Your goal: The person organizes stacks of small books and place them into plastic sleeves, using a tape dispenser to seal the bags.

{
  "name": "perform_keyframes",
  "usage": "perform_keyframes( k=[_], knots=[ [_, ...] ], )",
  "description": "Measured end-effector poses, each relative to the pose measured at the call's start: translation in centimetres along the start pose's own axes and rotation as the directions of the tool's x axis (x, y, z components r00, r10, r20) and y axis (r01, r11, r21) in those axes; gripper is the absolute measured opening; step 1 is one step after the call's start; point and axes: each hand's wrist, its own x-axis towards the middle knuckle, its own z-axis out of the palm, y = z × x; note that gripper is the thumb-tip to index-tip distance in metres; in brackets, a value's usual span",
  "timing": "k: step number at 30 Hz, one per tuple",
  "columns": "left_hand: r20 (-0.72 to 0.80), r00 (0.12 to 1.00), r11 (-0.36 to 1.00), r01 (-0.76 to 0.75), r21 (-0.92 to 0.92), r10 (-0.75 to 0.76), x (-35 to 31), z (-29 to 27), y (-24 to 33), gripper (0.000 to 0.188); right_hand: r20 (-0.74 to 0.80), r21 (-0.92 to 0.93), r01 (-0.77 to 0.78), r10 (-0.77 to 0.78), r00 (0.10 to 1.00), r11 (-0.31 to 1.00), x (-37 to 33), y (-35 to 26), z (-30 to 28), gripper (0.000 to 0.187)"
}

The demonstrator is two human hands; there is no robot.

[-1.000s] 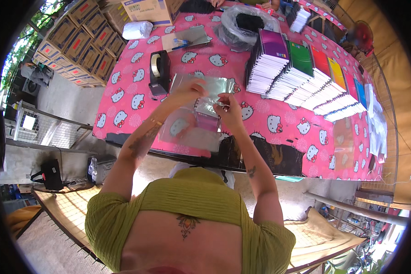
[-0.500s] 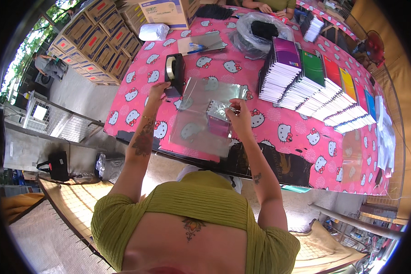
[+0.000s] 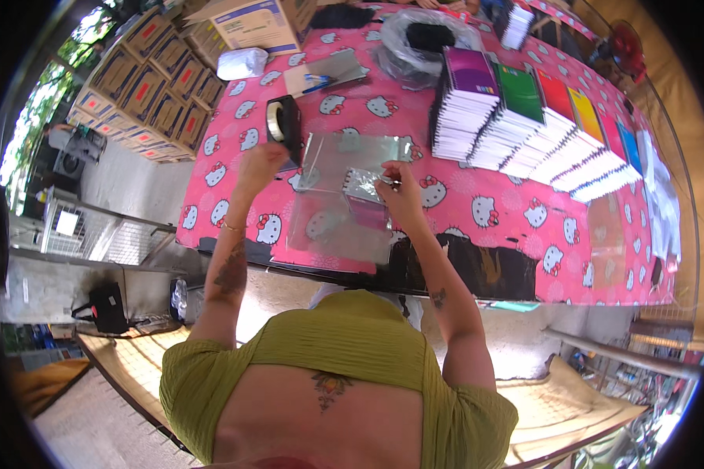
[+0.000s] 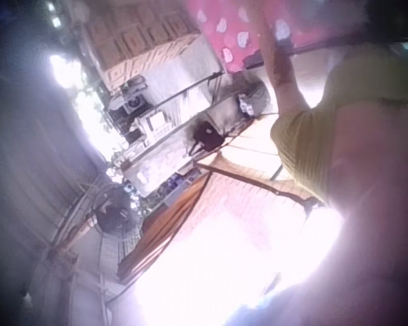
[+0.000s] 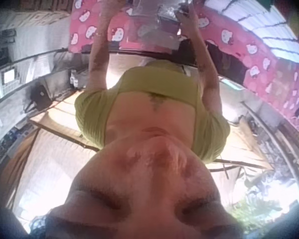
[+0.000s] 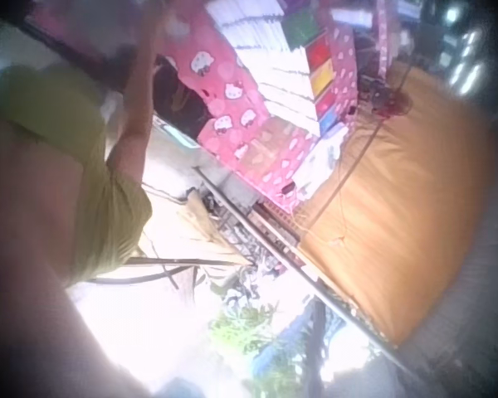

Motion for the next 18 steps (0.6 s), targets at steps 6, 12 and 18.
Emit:
perform_keyframes(
  k=[6,12,18],
  knots=[
    [0.583,0.565,0.789,-0.565,-0.242,0.584,6.2,1.6,13.9,0.025,0.031,0.086,-0.056,0.053,0.998,0.995,-0.4,-0.8,0.3,0.039],
    [0.869,0.36,0.893,-0.413,-0.177,0.339,11.4,8.1,11.6,0.034,0.023,0.061,0.018,-0.02,1.0,0.998,-0.9,-0.3,0.5,0.04],
    [0.813,0.388,0.734,0.371,-0.568,0.434,8.4,14.8,2.7,0.037,0.018,0.132,-0.015,0.013,1.0,0.991,-1.2,-0.6,1.1,0.052]
  ],
)
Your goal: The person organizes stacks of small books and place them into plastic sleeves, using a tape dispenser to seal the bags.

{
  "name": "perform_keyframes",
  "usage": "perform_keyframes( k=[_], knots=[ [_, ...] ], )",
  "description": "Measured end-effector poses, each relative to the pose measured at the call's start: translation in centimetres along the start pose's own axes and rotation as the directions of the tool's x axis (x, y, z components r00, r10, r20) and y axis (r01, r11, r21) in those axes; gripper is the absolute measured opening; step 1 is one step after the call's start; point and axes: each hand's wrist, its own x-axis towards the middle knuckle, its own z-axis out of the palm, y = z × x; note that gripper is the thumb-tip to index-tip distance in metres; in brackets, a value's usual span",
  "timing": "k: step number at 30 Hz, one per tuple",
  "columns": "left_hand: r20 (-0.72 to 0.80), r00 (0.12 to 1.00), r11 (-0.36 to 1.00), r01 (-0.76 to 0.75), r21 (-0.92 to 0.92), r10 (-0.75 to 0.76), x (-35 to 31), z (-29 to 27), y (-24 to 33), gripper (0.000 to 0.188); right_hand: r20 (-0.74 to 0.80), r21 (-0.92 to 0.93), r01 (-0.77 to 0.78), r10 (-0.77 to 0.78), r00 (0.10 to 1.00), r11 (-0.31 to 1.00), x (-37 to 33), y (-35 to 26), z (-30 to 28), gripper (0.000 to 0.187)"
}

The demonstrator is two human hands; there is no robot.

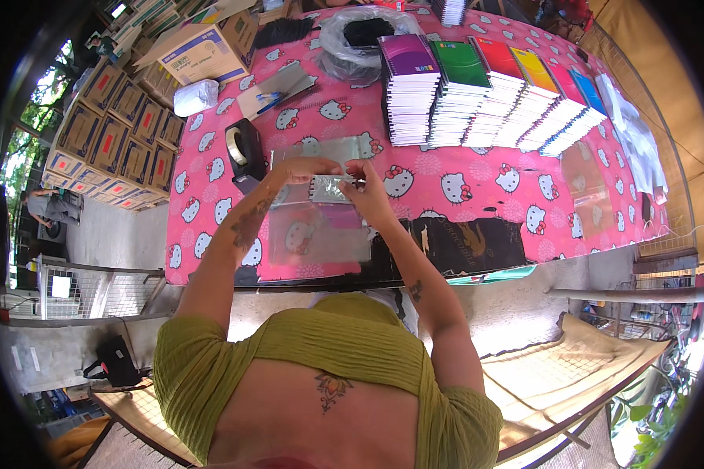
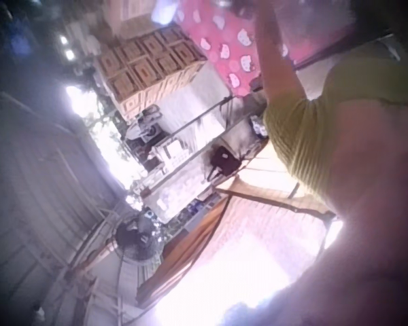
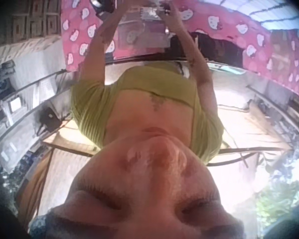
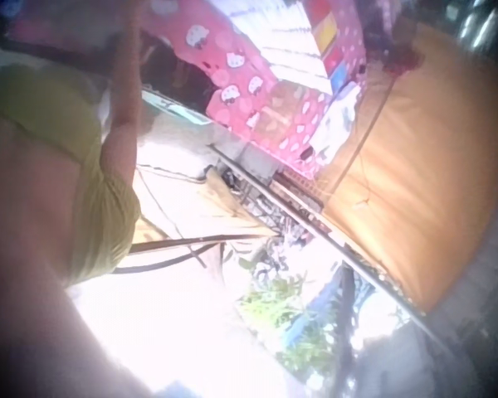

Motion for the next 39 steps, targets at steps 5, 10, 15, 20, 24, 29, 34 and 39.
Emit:
perform_keyframes(
  k=[5,10,15,20,24,29,34,39],
  knots=[
    [-0.497,0.857,0.953,-0.249,-0.171,0.134,-7.0,3.0,-1.3,0.046,0.076,-0.139,0.221,-0.212,0.974,0.965,-2.6,1.6,-0.7,0.08],
    [-0.733,0.611,0.955,-0.185,0.233,0.298,-9.8,14.1,0.0,0.081,0.167,-0.151,-0.1,0.125,0.978,0.984,-1.6,1.7,-0.5,0.083],
    [-0.918,0.302,0.916,-0.379,0.132,0.257,-17.3,11.3,-1.4,0.079,0.244,-0.09,0.205,-0.178,0.953,0.975,-0.5,-5.7,2.2,0.063],
    [-0.898,-0.298,0.886,-0.43,-0.175,-0.323,-25.6,-1.2,-5.9,0.069,0.01,-0.16,0.236,-0.238,0.971,0.958,-0.3,-9.0,-1.1,0.051],
    [-0.884,-0.363,0.946,0.025,-0.324,-0.294,-28.0,-11.4,-16.2,0.08,0.026,-0.162,0.239,-0.238,0.971,0.957,-0.9,-9.7,-1.0,0.042],
    [-0.831,-0.435,0.905,0.074,-0.418,-0.348,-27.2,-17.3,-17.6,0.088,0.054,-0.364,0.352,-0.358,0.932,0.862,-3.1,-14.2,0.6,0.039],
    [-0.741,-0.67,0.981,0.166,-0.1,0.037,-26.1,-16.4,-11.5,0.074,0.022,-0.558,0.649,-0.772,0.635,0.517,-5.9,-23.0,1.6,0.051],
    [-0.618,-0.29,0.498,-0.393,0.773,0.731,-25.4,-1.4,18.9,0.031,0.205,-0.58,0.814,-0.972,0.115,-0.026,-7.7,-29.9,1.5,0.055]
  ],
)
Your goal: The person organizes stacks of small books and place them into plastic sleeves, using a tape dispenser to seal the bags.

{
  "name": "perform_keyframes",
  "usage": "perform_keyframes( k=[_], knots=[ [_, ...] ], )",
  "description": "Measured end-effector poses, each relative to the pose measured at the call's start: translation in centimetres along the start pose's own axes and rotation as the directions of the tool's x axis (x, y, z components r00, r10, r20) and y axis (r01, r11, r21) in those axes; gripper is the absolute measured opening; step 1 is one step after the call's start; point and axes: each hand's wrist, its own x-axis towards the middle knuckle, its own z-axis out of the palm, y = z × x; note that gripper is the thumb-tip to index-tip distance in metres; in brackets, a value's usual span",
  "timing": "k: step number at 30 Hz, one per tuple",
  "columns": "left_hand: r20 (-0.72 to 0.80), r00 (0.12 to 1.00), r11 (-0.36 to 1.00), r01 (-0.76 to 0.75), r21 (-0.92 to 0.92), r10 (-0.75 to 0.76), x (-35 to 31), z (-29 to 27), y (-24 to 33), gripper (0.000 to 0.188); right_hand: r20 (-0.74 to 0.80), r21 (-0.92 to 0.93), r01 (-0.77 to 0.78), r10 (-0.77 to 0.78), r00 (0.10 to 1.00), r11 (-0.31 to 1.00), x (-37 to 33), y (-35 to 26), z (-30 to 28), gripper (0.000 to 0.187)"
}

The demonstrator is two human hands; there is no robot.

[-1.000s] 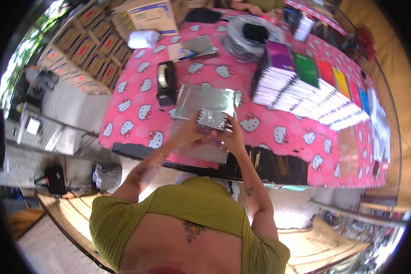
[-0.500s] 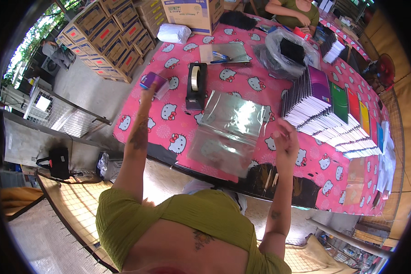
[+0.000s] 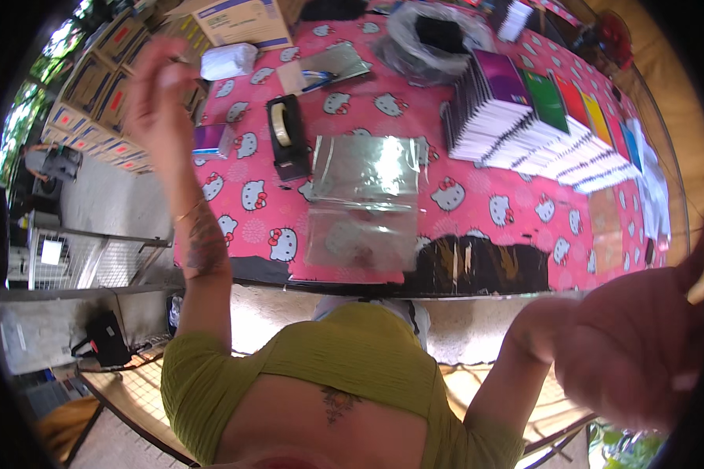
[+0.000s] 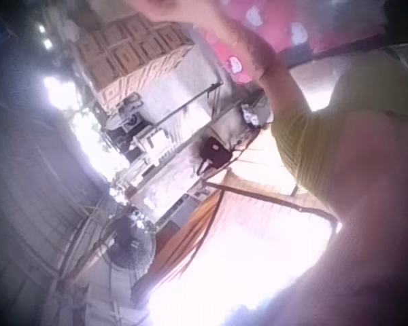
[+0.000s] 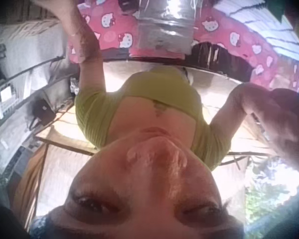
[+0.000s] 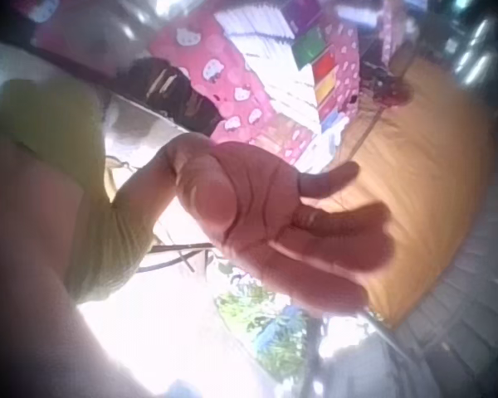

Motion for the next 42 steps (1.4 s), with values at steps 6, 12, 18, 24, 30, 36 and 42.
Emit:
perform_keyframes(
  k=[6,12,18,24,30,36,42],
  knots=[
    [-0.022,0.772,0.754,-0.626,-0.199,0.635,-0.5,-1.3,13.8,0.037,0.018,-0.022,0.158,-0.157,0.987,0.987,2.6,-1.5,-2.4,0.051],
    [-0.029,0.718,0.666,-0.66,-0.349,0.696,-1.9,0.7,16.5,0.036,0.035,-0.126,0.171,-0.168,0.985,0.977,2.9,-2.6,-6.6,0.048],
    [-0.057,0.706,0.626,-0.66,-0.416,0.706,-3.7,3.3,18.8,0.035,0.011,-0.161,0.157,-0.157,0.988,0.974,1.4,-4.5,-10.9,0.045],
    [-0.032,0.715,0.632,-0.637,-0.441,0.699,-5.7,10.0,19.6,0.034,-0.023,-0.213,0.137,-0.145,0.989,0.967,0.2,-1.3,-17.0,0.042],
    [-0.054,0.745,0.642,-0.606,-0.47,0.664,-8.6,18.2,23.1,0.034,-0.056,-0.227,0.119,-0.135,0.989,0.967,-0.9,0.9,-24.8,0.04],
    [-0.07,0.86,0.732,-0.471,-0.492,0.506,-11.3,27.1,25.4,0.033,-0.134,-0.212,0.059,-0.088,0.987,0.976,-0.5,5.8,-32.4,0.038],
    [0.205,0.964,0.899,-0.063,-0.433,0.167,-13.0,45.9,22.0,0.032,-0.075,-0.179,-0.507,0.502,0.862,0.843,-2.1,21.4,-37.3,0.041]
  ],
)
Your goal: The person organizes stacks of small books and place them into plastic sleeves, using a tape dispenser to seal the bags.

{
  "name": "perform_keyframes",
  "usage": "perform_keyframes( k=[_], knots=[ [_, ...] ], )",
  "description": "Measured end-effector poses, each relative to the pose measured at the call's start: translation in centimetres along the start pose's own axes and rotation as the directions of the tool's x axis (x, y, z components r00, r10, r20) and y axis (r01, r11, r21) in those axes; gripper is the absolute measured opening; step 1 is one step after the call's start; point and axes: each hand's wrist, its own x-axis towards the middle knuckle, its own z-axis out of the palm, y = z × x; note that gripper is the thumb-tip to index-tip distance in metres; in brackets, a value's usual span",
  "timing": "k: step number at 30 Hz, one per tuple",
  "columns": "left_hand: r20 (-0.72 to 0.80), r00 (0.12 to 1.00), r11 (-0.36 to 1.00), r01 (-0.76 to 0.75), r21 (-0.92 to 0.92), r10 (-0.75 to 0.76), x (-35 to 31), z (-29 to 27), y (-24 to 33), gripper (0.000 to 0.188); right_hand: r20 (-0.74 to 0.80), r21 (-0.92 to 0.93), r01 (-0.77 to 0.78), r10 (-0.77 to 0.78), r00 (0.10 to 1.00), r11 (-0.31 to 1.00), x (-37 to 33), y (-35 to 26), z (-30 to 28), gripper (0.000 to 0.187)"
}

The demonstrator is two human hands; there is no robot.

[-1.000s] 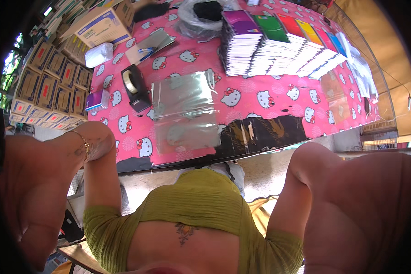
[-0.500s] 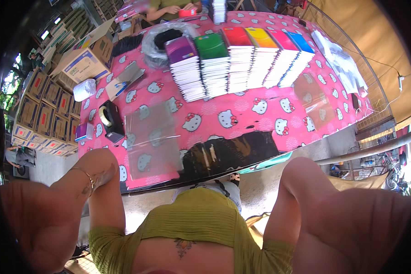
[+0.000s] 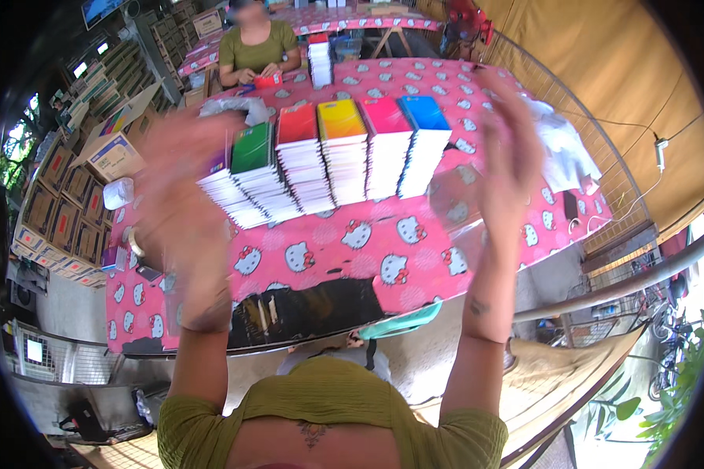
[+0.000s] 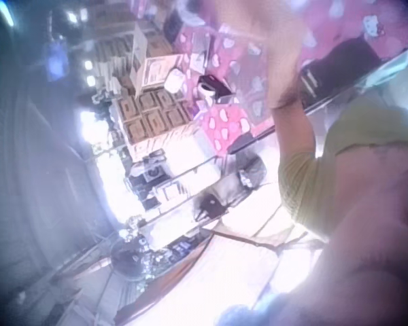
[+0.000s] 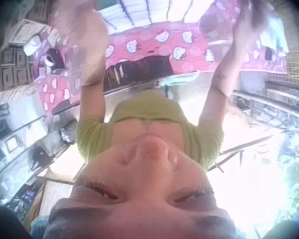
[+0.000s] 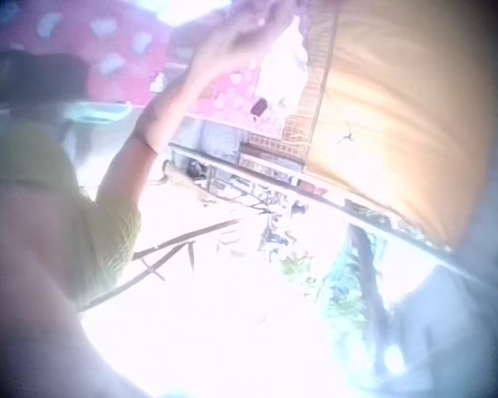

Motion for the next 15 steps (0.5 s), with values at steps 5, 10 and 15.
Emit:
perform_keyframes(
  k=[5,10,15],
  knots=[
    [0.331,0.942,0.618,-0.294,0.729,0.058,-3.7,14.8,-16.7,0.033,0.305,-0.767,0.207,0.061,0.95,0.607,-3.0,23.1,3.5,0.055],
    [0.634,0.759,0.52,-0.485,0.703,-0.149,-5.7,14.5,-22.7,0.037,0.274,-0.626,0.232,-0.069,0.959,0.745,-6.2,24.9,2.6,0.04],
    [0.339,0.941,0.75,-0.24,0.616,0.023,-1.4,11.3,-10.2,0.022,0.103,-0.488,0.135,-0.096,0.99,0.862,-16.4,17.1,0.8,0.028]
  ],
)
